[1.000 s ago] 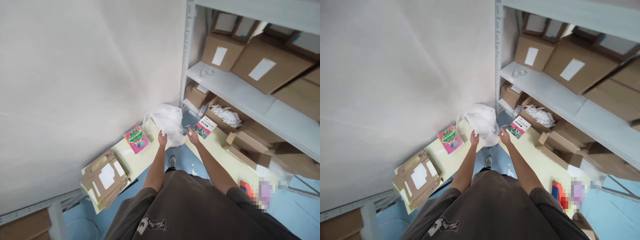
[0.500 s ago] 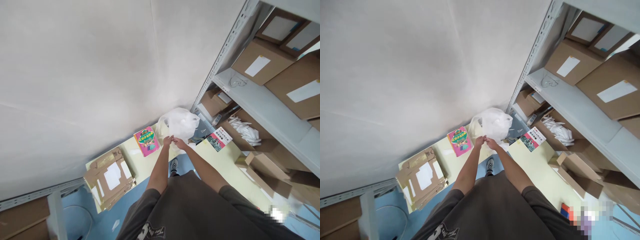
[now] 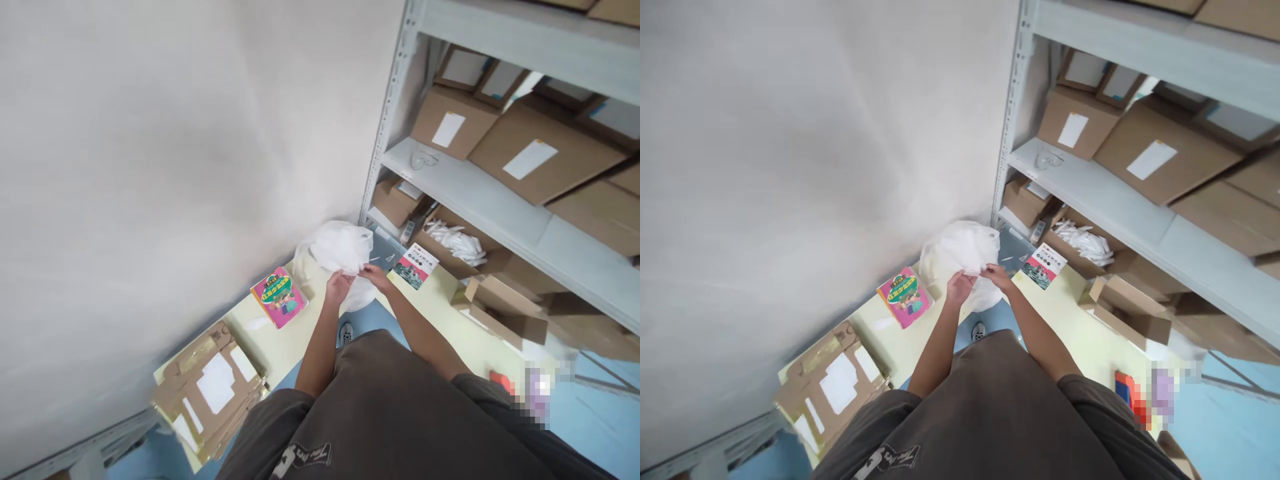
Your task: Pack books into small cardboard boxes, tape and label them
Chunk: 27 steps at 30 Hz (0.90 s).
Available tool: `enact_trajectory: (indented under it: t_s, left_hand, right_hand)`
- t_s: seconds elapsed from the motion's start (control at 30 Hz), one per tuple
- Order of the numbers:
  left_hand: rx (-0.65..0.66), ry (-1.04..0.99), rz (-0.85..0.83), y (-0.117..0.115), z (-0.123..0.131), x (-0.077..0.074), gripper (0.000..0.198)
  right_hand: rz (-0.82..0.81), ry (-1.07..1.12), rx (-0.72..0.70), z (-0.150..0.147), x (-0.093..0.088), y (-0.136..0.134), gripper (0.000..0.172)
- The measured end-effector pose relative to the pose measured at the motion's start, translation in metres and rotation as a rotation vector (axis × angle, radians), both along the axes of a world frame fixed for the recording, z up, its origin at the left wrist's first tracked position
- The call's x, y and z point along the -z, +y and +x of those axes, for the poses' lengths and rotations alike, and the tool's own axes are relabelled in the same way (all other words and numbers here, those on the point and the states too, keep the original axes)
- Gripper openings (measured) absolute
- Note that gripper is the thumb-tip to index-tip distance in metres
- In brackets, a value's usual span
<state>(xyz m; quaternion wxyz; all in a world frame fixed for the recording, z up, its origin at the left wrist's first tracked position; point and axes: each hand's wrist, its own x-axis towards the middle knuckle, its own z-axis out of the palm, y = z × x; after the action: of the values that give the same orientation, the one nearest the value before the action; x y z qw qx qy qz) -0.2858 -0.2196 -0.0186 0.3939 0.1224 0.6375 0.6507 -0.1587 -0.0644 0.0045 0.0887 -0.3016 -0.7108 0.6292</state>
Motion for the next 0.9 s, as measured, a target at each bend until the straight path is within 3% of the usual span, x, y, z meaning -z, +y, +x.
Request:
enact_trajectory:
  t_s: [0.17,0.23,0.33,0.43,0.53,0.63,0.8,0.9]
  left_hand:
    - [-0.011,0.003,0.041,0.041,0.011,-0.018,0.056]
    - [0.072,0.037,0.025,0.064,0.023,-0.024,0.058]
    - [0.187,-0.103,0.001,0.104,0.061,-0.029,0.058]
    - [0.215,-0.264,-0.100,0.141,0.119,-0.027,0.052]
    - [0.102,-0.234,-0.161,0.166,0.174,-0.016,0.043]
    - [0.006,-0.209,-0.118,0.175,0.211,-0.002,0.033]
    - [0.101,-0.227,-0.160,0.170,0.240,0.017,0.023]
    - [0.167,-0.185,-0.312,0.165,0.250,0.028,0.024]
  right_hand:
    - [0.117,0.026,0.096,0.097,-0.033,0.039,0.039]
    - [0.154,-0.028,0.099,0.148,-0.044,0.049,0.033]
    - [0.222,-0.115,0.083,0.222,-0.056,0.052,0.020]
    - [0.327,-0.191,0.087,0.287,-0.060,0.044,0.009]
    - [0.408,-0.350,0.139,0.344,-0.058,0.033,0.005]
    - [0.416,-0.524,0.285,0.401,-0.048,0.026,0.002]
    - [0.214,-0.565,0.523,0.485,-0.022,0.028,0.031]
    - [0.134,-0.523,0.614,0.511,-0.001,0.033,0.039]
